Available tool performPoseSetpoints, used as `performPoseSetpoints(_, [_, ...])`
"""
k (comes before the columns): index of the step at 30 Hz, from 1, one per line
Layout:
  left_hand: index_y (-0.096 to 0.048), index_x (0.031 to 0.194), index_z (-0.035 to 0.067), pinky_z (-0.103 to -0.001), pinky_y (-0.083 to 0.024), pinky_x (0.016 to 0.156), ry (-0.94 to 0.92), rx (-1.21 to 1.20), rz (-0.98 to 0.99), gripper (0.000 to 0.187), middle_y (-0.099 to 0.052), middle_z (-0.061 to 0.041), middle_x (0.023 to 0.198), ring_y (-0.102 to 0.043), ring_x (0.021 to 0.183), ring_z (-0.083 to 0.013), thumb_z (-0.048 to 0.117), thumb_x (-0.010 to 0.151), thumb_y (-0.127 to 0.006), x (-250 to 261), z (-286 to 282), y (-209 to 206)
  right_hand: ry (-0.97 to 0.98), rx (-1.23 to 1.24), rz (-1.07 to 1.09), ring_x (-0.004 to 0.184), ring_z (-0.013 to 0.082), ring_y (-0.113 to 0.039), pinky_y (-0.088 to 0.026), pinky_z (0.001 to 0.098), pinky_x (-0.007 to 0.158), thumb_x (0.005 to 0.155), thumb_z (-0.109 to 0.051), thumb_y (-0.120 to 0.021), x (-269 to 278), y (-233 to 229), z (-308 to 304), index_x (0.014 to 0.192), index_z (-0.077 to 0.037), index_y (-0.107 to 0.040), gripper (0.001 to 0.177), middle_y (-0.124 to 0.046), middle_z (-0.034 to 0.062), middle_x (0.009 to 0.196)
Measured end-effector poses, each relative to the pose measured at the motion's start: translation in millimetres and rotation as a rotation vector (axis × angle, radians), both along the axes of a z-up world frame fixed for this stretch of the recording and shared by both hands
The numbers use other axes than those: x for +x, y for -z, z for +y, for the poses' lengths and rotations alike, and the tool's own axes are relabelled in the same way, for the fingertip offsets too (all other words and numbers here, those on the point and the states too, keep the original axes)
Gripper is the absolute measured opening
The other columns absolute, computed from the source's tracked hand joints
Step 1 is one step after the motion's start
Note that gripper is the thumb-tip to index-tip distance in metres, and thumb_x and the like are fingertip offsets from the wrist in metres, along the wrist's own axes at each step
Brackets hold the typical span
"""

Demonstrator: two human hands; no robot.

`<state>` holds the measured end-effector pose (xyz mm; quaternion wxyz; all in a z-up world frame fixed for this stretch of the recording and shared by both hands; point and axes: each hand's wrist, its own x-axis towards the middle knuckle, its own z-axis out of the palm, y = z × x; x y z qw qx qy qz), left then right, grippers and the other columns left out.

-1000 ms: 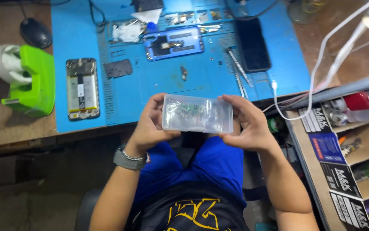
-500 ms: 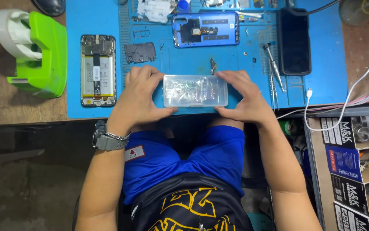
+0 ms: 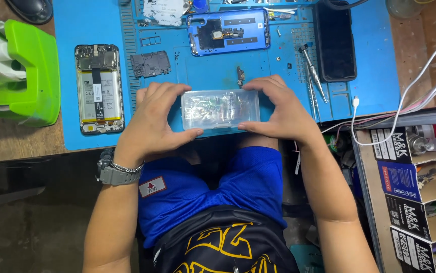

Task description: Sorting small electronic replacement parts into a plastic organizer box at a repair bench.

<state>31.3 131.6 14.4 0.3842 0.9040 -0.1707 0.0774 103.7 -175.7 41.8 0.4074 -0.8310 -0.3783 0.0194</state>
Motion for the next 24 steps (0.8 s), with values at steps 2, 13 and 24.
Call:
performPoseSetpoints(2, [-0.060, 0.137, 0.013, -0.042, -0.032, 0.095, -0.002, 0.022, -0.021, 0.088, -0.065, -0.005, 0.114, -0.055, 0.109, -0.0261, 0.059, 0.068, -0.087, 1.8, -2.1, 0.6, -0.042, -0.072, -0.069, 0.109, 0.0386, -0.062, -0.051, 0.0511, 0.094, 0.075, -0.037, -0.095, 4.9, -11.7, 8.9, 0.128, -0.005, -0.067, 0.068, -0.070, 0.0162, 0.118])
performPoseSetpoints(13, [-0.061, 0.136, 0.014, -0.043, -0.033, 0.091, -0.012, 0.085, -0.104, 0.091, -0.066, -0.004, 0.113, -0.056, 0.107, -0.0257, 0.057, 0.062, -0.091, 2.7, -1.8, 15.4, -0.218, -0.471, -0.754, 0.098, 0.0384, -0.067, -0.058, 0.0487, 0.085, 0.079, -0.041, -0.085, -12.6, 2.9, 42.4, 0.120, 0.000, -0.070, 0.060, -0.068, 0.0234, 0.118])
performPoseSetpoints(24, [-0.062, 0.137, 0.012, -0.045, -0.033, 0.091, -0.010, 0.102, -0.103, 0.092, -0.069, -0.007, 0.114, -0.059, 0.108, -0.0282, 0.057, 0.063, -0.092, 3.8, -2.3, 13.9, -0.148, -0.661, -1.272, 0.090, 0.0538, -0.073, -0.061, 0.0564, 0.076, 0.093, -0.008, -0.050, -42.2, 29.7, 57.2, 0.105, 0.019, -0.068, 0.035, -0.067, 0.0446, 0.098])
